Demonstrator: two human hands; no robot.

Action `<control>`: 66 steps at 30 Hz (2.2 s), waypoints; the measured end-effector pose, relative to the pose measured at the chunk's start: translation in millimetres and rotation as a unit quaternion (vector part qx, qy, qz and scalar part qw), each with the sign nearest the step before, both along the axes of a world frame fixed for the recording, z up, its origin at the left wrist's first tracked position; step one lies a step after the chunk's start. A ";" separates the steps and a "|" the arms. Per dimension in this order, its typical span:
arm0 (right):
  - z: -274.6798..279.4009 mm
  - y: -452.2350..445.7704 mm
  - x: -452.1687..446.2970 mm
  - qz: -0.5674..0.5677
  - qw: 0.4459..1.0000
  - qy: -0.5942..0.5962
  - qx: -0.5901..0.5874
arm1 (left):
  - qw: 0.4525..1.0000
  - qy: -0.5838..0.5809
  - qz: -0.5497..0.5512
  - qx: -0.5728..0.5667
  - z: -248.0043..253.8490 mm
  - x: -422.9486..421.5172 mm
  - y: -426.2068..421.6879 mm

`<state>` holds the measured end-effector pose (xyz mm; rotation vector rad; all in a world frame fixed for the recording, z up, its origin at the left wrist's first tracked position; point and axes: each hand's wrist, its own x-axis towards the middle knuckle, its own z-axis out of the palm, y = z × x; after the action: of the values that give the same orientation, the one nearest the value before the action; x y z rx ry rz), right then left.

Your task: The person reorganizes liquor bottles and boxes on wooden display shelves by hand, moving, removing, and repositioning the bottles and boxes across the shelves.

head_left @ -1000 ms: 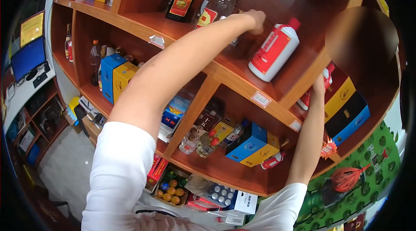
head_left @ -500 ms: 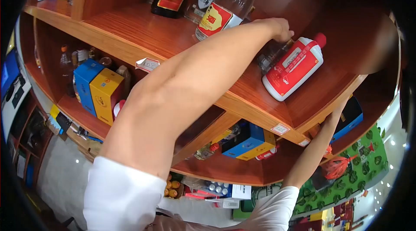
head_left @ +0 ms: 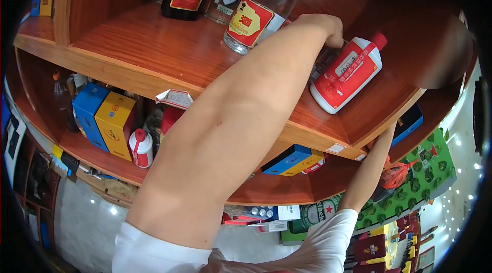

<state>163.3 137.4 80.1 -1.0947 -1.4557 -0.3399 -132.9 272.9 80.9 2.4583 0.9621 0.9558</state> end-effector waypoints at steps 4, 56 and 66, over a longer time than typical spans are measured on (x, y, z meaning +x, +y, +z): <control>-2.9 -3.8 1.2 -0.002 1.000 0.005 0.009 | 1.000 0.003 0.005 0.004 2.2 6.6 0.8; -28.9 -4.6 -3.4 0.030 0.996 0.016 0.076 | 0.987 -0.003 0.108 0.121 -5.2 -20.5 -9.8; -24.4 33.6 46.3 0.083 0.993 -0.005 0.089 | 0.960 -0.156 0.139 0.186 -27.6 -12.3 2.5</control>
<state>209.6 171.0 55.7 -0.8246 -1.4850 -0.3498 -145.1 275.3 53.3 2.3803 1.1158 1.7011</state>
